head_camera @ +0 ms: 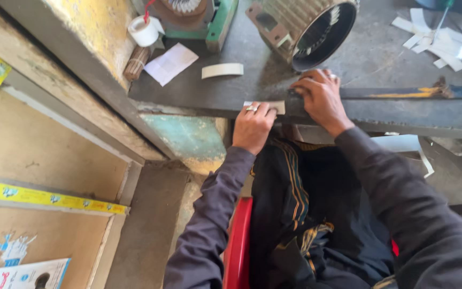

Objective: The person works on a disassembled electric motor, cutting small white strips of material on the workbench and inserting them into the motor's stator slots. The person handles the motor housing and the white strips repeatedly.

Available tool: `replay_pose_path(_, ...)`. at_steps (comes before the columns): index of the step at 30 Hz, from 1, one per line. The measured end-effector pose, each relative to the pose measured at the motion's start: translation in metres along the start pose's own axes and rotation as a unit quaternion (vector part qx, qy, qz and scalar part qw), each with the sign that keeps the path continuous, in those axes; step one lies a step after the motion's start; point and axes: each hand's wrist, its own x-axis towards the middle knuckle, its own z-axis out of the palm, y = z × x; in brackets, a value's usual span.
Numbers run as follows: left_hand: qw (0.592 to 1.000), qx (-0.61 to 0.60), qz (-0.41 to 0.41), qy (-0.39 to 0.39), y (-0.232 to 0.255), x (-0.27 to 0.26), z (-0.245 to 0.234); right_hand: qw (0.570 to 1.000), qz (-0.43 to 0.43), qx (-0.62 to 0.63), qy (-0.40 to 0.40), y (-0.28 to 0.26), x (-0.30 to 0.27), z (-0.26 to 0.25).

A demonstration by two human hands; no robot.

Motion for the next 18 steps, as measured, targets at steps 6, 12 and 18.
replay_pose_path(6, 0.612, -0.7, -0.363, 0.05, 0.049, -0.003, -0.045, 0.825, 0.297, 0.481, 0.005, -0.034, -0.06, -0.04)
replay_pose_path(12, 0.57, -0.713, -0.408, -0.007, 0.105, -0.019, -0.062, 0.491, 0.364, 0.785, -0.096, -0.065, -0.121, -0.066)
replay_pose_path(18, 0.577, -0.726, -0.373, -0.028, 0.132, -0.01, -0.062, 0.433, 0.332, 0.836, -0.06, -0.06, -0.141, -0.081)
